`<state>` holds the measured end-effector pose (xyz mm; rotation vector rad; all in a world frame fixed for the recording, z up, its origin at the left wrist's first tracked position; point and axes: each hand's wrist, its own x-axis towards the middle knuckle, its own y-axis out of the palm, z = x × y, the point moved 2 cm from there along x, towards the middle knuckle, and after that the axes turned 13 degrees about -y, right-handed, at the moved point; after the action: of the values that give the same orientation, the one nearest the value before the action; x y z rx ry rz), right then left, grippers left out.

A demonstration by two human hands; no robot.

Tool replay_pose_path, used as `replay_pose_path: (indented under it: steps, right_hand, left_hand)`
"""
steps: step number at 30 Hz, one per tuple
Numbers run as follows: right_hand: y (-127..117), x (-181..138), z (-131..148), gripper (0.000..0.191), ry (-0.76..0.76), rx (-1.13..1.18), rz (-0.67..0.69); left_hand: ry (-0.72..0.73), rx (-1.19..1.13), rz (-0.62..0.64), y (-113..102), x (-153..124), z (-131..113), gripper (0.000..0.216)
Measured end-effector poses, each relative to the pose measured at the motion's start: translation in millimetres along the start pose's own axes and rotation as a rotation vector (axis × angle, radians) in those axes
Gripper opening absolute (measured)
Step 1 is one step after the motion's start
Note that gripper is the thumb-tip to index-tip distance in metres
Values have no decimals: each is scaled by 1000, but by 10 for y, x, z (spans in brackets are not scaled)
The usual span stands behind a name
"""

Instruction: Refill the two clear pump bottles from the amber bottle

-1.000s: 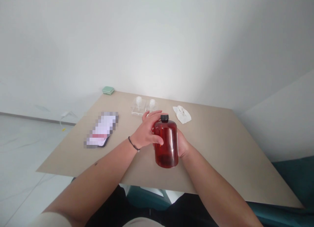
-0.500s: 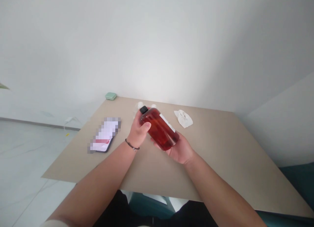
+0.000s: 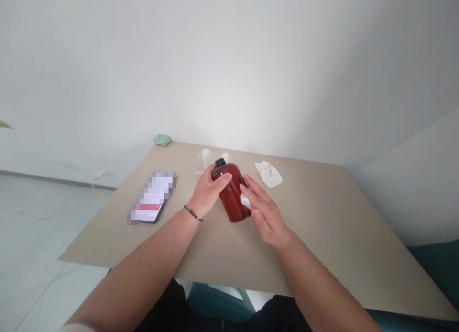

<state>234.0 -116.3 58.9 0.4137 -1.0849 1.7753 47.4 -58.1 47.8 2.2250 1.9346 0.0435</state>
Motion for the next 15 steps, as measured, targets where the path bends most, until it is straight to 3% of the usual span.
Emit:
replay_pose_path:
  steps: [3, 8, 12, 15]
  right_hand:
    - [24, 22, 15, 52, -56, -37, 114]
    - [45, 29, -35, 55, 67, 1, 62]
    - [53, 42, -113, 53, 260, 148, -163]
    - [115, 66, -138, 55, 503, 456, -408]
  left_hand:
    - [-6, 189, 15, 32, -16, -16, 46]
    - [101, 316, 109, 69, -34, -23, 57]
    - [61, 344, 258, 122, -89, -5, 56]
    - [100, 217, 308, 177, -165, -12, 60]
